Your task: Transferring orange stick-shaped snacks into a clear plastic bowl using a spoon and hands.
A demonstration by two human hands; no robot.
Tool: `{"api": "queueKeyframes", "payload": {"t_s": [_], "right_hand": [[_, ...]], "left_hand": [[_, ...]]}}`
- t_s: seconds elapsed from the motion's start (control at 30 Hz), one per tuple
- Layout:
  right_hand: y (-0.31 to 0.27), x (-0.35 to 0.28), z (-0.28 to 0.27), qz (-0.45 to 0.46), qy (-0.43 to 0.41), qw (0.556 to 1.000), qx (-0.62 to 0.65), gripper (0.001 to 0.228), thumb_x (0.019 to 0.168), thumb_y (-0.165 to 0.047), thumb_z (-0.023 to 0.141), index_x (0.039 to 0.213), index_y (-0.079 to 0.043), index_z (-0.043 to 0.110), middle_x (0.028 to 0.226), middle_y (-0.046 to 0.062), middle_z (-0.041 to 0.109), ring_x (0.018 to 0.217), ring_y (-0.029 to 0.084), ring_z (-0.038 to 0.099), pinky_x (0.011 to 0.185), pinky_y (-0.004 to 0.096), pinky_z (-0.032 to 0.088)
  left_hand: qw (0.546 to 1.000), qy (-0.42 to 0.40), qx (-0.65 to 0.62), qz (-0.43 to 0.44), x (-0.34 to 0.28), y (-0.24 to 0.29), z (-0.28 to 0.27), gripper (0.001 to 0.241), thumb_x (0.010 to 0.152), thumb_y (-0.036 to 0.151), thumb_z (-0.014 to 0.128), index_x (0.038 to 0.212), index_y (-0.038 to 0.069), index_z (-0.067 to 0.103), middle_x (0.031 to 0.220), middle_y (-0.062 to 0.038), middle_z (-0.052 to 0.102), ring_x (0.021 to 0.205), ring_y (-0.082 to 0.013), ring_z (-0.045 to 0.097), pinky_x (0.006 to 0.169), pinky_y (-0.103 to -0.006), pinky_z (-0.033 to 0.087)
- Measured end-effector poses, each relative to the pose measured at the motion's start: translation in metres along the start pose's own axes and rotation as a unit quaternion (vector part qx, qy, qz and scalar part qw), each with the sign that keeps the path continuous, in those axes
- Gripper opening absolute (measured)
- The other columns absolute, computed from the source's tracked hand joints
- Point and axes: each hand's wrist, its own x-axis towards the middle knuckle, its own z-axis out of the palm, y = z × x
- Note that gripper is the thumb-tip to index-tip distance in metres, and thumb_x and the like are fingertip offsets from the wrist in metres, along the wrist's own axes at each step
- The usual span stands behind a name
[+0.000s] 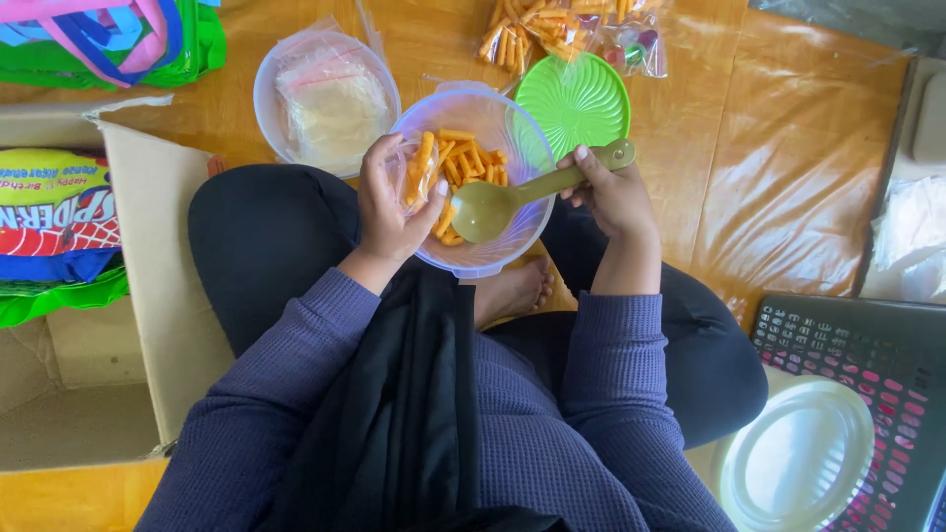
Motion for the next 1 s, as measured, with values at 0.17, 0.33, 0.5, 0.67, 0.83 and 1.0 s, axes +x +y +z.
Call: {"api": "queueKeyframes", "payload": {"t_s": [0.17,0.33,0.5,0.67,0.83,1.0], "right_hand": [[-0.008,-0.002,0.006,-0.047,0.046,0.997,-0.036,0.035,0.106,-0.029,0.062,0.098,0.004,0.073,0.072,0.016,0.067,0.056,0.017,0.07,0.044,0.02,0.056],[-0.046,-0.031,0.044,-0.127,0.017,0.973,-0.193,0.027,0.1,-0.031,0.076,0.099,-0.004,0.075,0.069,0.013,0.071,0.055,0.019,0.071,0.047,0.025,0.054],[-0.064,-0.051,0.087,-0.151,-0.066,0.917,-0.362,0.019,0.093,-0.021,0.071,0.11,-0.015,0.078,0.095,0.017,0.074,0.086,0.04,0.072,0.074,0.047,0.057],[-0.009,-0.031,0.11,-0.123,-0.092,0.92,-0.36,0.019,0.094,-0.022,0.069,0.109,-0.014,0.077,0.084,0.013,0.075,0.075,0.029,0.074,0.066,0.039,0.056],[0.027,-0.023,0.129,-0.125,-0.128,0.895,-0.41,0.015,0.093,-0.02,0.068,0.101,-0.01,0.075,0.082,0.015,0.072,0.078,0.037,0.072,0.066,0.041,0.056],[0.014,-0.024,0.135,-0.076,-0.182,0.896,-0.398,0.021,0.089,-0.021,0.07,0.096,-0.002,0.072,0.079,0.022,0.07,0.078,0.043,0.072,0.065,0.047,0.054]], "left_hand": [[0.998,0.014,0.046,0.031,0.001,0.0,0.005,0.072,0.086,0.02,0.086,0.141,0.004,0.044,0.122,-0.016,0.056,0.11,-0.0341,0.063,0.097,-0.0459,0.056],[0.996,0.011,0.066,0.056,-0.001,0.0,0.006,0.083,0.079,0.029,0.093,0.141,0.001,0.045,0.122,-0.018,0.057,0.11,-0.0344,0.063,0.097,-0.0482,0.056],[0.994,0.03,0.08,0.066,-0.002,-0.001,0.007,0.093,0.074,0.035,0.097,0.143,-0.001,0.045,0.118,-0.018,0.057,0.105,-0.0344,0.063,0.095,-0.0459,0.055],[0.995,0.034,0.065,0.065,-0.002,-0.01,0.007,0.091,0.072,0.032,0.098,0.14,-0.002,0.047,0.117,-0.018,0.059,0.103,-0.0327,0.063,0.094,-0.0438,0.054],[0.998,0.018,0.038,0.049,0.0,-0.004,0.004,0.085,0.074,0.022,0.097,0.137,-0.002,0.045,0.113,-0.018,0.057,0.1,-0.0324,0.063,0.093,-0.0446,0.055],[0.998,0.016,0.027,0.049,0.001,-0.001,0.004,0.088,0.073,0.023,0.098,0.137,-0.003,0.043,0.114,-0.018,0.056,0.103,-0.035,0.065,0.094,-0.0455,0.056]]}}
